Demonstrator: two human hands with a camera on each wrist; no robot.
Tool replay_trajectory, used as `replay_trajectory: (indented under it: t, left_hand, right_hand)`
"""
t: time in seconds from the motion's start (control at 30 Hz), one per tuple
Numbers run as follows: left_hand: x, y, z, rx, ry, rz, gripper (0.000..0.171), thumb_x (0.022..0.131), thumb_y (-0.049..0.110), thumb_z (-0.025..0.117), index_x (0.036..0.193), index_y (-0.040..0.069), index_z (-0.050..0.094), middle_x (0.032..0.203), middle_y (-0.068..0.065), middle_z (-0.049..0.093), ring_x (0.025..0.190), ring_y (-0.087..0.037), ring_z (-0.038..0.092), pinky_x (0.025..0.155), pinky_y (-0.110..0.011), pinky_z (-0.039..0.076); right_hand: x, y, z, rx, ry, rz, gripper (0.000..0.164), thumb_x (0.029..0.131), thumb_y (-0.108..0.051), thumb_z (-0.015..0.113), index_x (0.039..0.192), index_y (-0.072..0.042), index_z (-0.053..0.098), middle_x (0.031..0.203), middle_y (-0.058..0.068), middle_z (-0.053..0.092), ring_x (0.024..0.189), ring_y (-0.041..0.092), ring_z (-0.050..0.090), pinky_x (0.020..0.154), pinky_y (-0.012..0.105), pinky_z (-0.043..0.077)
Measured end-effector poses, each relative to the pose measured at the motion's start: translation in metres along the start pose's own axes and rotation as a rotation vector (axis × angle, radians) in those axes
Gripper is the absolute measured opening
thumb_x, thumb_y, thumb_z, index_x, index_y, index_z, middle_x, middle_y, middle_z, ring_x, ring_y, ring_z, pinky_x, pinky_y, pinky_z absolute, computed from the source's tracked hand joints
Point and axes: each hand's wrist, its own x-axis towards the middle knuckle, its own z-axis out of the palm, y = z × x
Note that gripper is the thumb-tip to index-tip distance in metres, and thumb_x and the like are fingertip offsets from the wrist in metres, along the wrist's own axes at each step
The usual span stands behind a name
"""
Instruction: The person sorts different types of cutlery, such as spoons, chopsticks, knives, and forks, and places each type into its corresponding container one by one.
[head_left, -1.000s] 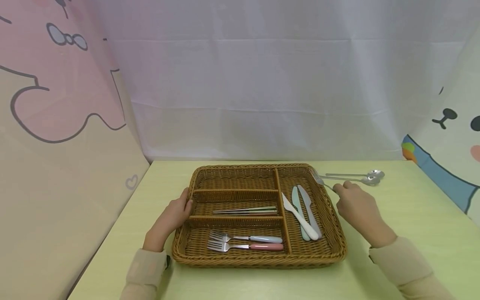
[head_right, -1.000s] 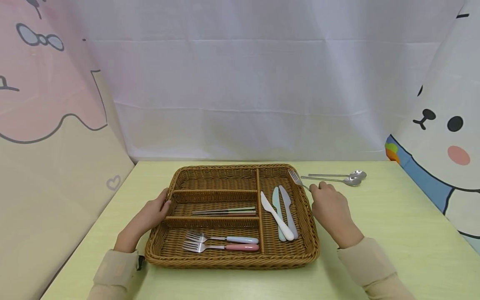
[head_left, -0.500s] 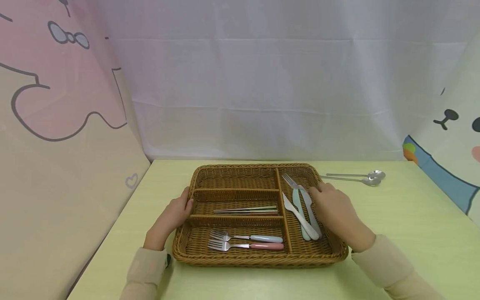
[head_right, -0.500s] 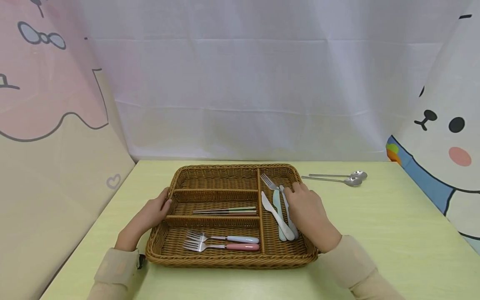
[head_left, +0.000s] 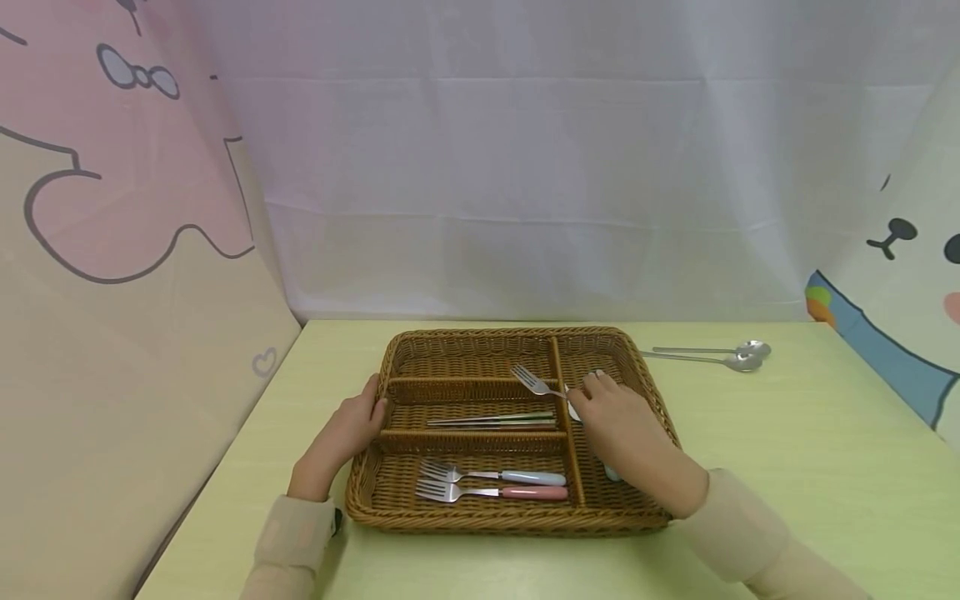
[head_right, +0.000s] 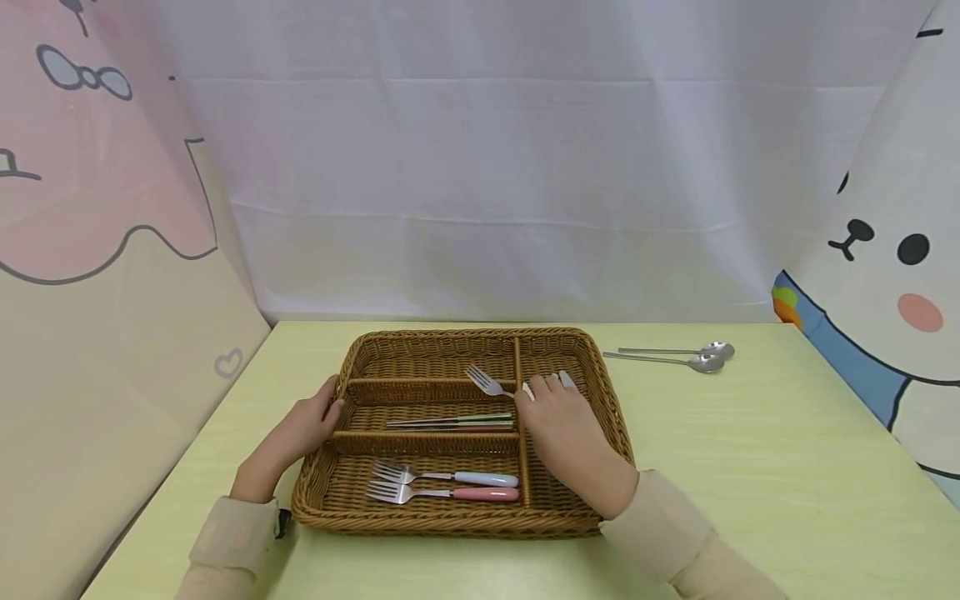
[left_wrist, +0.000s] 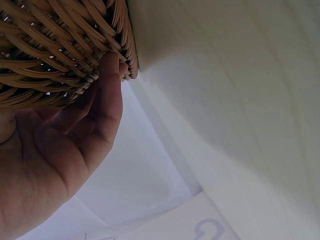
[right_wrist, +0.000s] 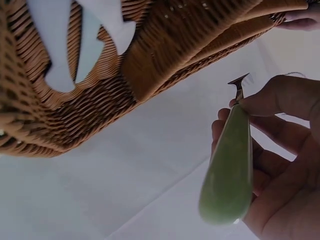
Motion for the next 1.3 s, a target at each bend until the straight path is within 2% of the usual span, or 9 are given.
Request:
replay_trajectory:
  t: [0.2, 0.43, 0.67, 0.77, 0.83, 0.9, 1.1, 1.3]
  left_hand:
    - [0.000, 0.000, 0.000, 0.002, -0.004, -0.005, 0.054, 0.098, 0.015, 0.035, 0.139, -0.014, 0.014, 0.049, -0.001, 0.040, 0.038, -0.011, 0.034, 0.042, -0.030, 0.036]
    - [0.001, -0.002, 0.002, -0.007, 0.008, 0.016, 0.054, 0.098, 0.014, 0.036, 0.139, -0.014, 0.015, 0.047, 0.000, 0.038, 0.037, -0.010, 0.032, 0.039, -0.028, 0.034]
    - [0.002, -0.003, 0.003, -0.017, 0.008, 0.021, 0.054, 0.098, 0.014, 0.036, 0.138, -0.014, 0.015, 0.047, 0.000, 0.039, 0.036, -0.010, 0.031, 0.037, -0.027, 0.032]
    - [0.002, -0.003, 0.003, -0.017, 0.006, 0.014, 0.054, 0.098, 0.014, 0.036, 0.139, -0.014, 0.015, 0.046, 0.001, 0.038, 0.036, -0.010, 0.030, 0.037, -0.027, 0.031]
    - [0.002, -0.003, 0.003, -0.017, 0.006, 0.012, 0.054, 0.098, 0.014, 0.036, 0.139, -0.014, 0.014, 0.046, 0.001, 0.037, 0.036, -0.010, 0.029, 0.037, -0.026, 0.031]
    - [0.001, -0.004, 0.003, -0.013, 0.008, 0.016, 0.054, 0.098, 0.014, 0.036, 0.139, -0.014, 0.014, 0.046, 0.001, 0.037, 0.036, -0.010, 0.029, 0.037, -0.026, 0.031]
    - [0.002, -0.003, 0.003, -0.009, 0.007, 0.016, 0.054, 0.098, 0.015, 0.036, 0.139, -0.014, 0.013, 0.046, 0.001, 0.036, 0.036, -0.009, 0.029, 0.038, -0.026, 0.031]
    - [0.001, -0.003, 0.003, 0.000, 0.007, 0.010, 0.054, 0.098, 0.015, 0.036, 0.139, -0.014, 0.014, 0.047, 0.001, 0.037, 0.036, -0.010, 0.030, 0.038, -0.027, 0.032]
  right_hand:
    - [0.008, -0.015, 0.000, 0.039, -0.023, -0.040, 0.021, 0.065, 0.011, 0.069, 0.079, -0.002, 0.060, 0.071, 0.011, 0.054, 0.061, 0.022, 0.046, 0.045, 0.031, 0.044]
    - [0.014, -0.030, 0.003, 0.059, -0.076, -0.118, 0.019, 0.068, 0.008, 0.070, 0.084, -0.002, 0.064, 0.073, 0.008, 0.055, 0.064, 0.019, 0.049, 0.049, 0.028, 0.047]
    - [0.015, -0.040, 0.005, 0.061, -0.143, -0.220, 0.031, 0.067, 0.005, 0.072, 0.094, -0.006, 0.062, 0.079, 0.005, 0.059, 0.069, 0.017, 0.051, 0.055, 0.027, 0.049]
    - [0.016, -0.044, 0.005, 0.063, -0.162, -0.257, 0.033, 0.073, -0.022, 0.075, 0.100, -0.008, 0.061, 0.082, 0.005, 0.061, 0.072, 0.017, 0.053, 0.058, 0.027, 0.051]
    - [0.017, -0.047, 0.005, 0.073, -0.172, -0.269, 0.040, 0.075, -0.039, 0.070, 0.099, -0.009, 0.062, 0.083, 0.004, 0.061, 0.072, 0.016, 0.054, 0.060, 0.027, 0.052]
    - [0.017, -0.050, 0.005, 0.081, -0.179, -0.278, 0.046, 0.076, -0.051, 0.064, 0.097, -0.010, 0.064, 0.083, 0.004, 0.061, 0.072, 0.015, 0.053, 0.060, 0.027, 0.052]
    - [0.019, -0.056, 0.004, 0.072, -0.225, -0.332, 0.028, 0.079, -0.040, 0.066, 0.089, -0.014, 0.069, 0.087, 0.002, 0.062, 0.074, 0.014, 0.052, 0.060, 0.024, 0.050]
    - [0.020, -0.060, 0.008, 0.037, -0.293, -0.400, 0.026, 0.082, -0.041, 0.060, 0.084, -0.017, 0.070, 0.088, -0.001, 0.060, 0.076, 0.012, 0.053, 0.060, 0.024, 0.049]
